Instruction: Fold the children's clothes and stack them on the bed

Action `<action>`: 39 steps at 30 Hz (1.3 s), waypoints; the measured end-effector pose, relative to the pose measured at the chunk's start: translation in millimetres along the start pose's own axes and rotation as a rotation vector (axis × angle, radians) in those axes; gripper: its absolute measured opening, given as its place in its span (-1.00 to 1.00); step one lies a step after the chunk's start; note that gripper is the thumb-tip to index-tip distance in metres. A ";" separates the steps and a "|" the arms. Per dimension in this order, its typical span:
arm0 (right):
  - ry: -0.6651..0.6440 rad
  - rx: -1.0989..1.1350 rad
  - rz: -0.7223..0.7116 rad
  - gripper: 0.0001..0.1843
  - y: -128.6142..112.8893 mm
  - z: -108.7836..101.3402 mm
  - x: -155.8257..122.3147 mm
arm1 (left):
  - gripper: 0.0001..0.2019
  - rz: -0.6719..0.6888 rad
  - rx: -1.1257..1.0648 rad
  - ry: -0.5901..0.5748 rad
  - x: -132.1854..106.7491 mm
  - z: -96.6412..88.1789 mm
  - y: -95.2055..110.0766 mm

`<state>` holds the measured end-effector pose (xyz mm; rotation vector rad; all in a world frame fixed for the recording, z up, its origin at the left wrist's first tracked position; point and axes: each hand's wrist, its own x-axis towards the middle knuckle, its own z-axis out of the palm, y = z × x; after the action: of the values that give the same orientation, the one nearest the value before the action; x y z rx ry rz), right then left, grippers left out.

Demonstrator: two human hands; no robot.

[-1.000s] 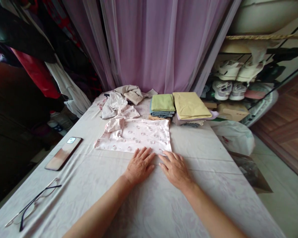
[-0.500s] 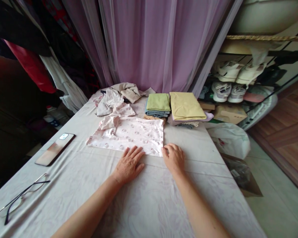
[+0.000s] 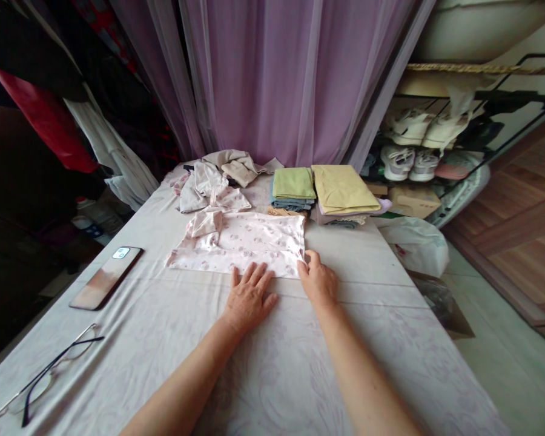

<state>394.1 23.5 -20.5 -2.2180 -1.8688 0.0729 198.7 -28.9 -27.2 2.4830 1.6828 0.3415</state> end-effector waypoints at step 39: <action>-0.072 -0.004 -0.839 -0.42 -1.8 6.2 -32.5 | -0.42 -0.278 0.215 -0.019 -32.1 -42.7 -126.0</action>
<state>385.3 -7.1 -30.0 -1.2789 -2.6582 -0.0027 63.2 -12.7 -18.2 2.3316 2.1221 0.1124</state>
